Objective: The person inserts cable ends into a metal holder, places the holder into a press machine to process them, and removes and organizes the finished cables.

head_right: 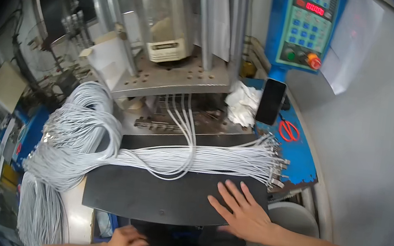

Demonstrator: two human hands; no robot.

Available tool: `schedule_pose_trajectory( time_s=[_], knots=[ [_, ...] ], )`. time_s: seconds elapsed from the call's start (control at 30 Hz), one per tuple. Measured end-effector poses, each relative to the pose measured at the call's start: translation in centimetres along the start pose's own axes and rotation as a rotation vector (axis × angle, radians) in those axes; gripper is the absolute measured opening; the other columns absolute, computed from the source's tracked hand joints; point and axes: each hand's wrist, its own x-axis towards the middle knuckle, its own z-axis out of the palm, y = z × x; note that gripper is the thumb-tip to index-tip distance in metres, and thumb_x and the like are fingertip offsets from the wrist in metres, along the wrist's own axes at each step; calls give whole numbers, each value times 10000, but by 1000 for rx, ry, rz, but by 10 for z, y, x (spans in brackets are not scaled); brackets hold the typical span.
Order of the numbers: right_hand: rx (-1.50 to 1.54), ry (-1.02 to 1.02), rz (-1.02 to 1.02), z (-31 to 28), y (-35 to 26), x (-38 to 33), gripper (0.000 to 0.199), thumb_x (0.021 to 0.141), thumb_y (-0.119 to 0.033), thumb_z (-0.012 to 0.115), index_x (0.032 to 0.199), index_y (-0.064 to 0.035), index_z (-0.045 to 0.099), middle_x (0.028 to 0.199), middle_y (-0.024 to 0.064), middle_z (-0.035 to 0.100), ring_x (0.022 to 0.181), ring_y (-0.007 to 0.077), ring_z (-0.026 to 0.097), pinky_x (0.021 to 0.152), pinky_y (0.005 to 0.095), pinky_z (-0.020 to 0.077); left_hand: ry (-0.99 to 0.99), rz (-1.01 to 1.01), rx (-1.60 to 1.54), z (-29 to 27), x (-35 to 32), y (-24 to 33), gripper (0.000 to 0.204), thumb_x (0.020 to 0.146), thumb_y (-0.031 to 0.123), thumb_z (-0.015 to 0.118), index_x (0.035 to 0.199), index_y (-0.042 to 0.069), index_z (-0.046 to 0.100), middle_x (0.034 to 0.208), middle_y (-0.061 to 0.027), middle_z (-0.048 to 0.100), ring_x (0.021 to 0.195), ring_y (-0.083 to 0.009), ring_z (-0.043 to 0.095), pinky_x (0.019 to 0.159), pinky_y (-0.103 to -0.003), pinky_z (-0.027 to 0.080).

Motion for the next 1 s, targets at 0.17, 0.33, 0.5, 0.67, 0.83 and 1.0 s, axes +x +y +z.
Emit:
schedule_pose_trajectory(
  time_s=[0.17, 0.33, 0.5, 0.67, 0.83, 1.0],
  knots=[
    [-202, 213, 80, 36, 39, -50, 737, 880, -193, 628, 1579, -152, 397, 1579, 214, 429, 1459, 389, 423, 1198, 552, 324, 120, -1035, -859, 19, 29, -10, 340, 1032, 352, 649, 1018, 23, 733, 894, -75, 747, 744, -168, 672, 624, -336, 535],
    [-35, 347, -44, 43, 54, -61, 835, 844, -317, 725, 1573, -116, 370, 1602, 241, 374, 1485, 428, 376, 1211, 587, 304, -49, -507, -145, 17, 0, 23, 254, 1034, 269, 656, 1021, 20, 701, 955, -118, 723, 724, -183, 658, 608, -266, 510],
    [11, 322, -103, 37, 33, -105, 1068, 719, -468, 854, 1588, -119, 341, 1630, 256, 307, 1520, 449, 296, 1228, 609, 258, 145, -999, -828, 40, -68, 24, 485, 1058, 453, 575, 1067, -13, 708, 930, -114, 749, 758, -204, 689, 684, -331, 551],
    [-7, 336, -102, 46, 36, -88, 1139, 678, -488, 883, 1599, -121, 324, 1644, 257, 274, 1535, 457, 252, 1233, 620, 238, 124, -1063, -791, 19, -39, 37, 514, 1053, 480, 571, 1076, -14, 709, 908, -111, 746, 737, -198, 685, 654, -316, 547],
    [-9, 317, -103, 50, 44, -62, 1072, 724, -468, 878, 1583, -113, 344, 1617, 265, 302, 1527, 479, 252, 1225, 627, 233, 98, -1137, -806, 7, -21, 8, 522, 1050, 487, 573, 1092, -16, 705, 903, -104, 743, 722, -194, 680, 627, -306, 549],
    [-7, 302, -102, 47, 43, -60, 1071, 729, -465, 875, 1586, -112, 338, 1619, 266, 296, 1529, 480, 245, 1226, 628, 231, 26, -1105, -939, 4, -14, 28, 525, 1052, 483, 570, 1121, -21, 700, 938, -101, 741, 744, -192, 690, 647, -312, 569]
  ],
)
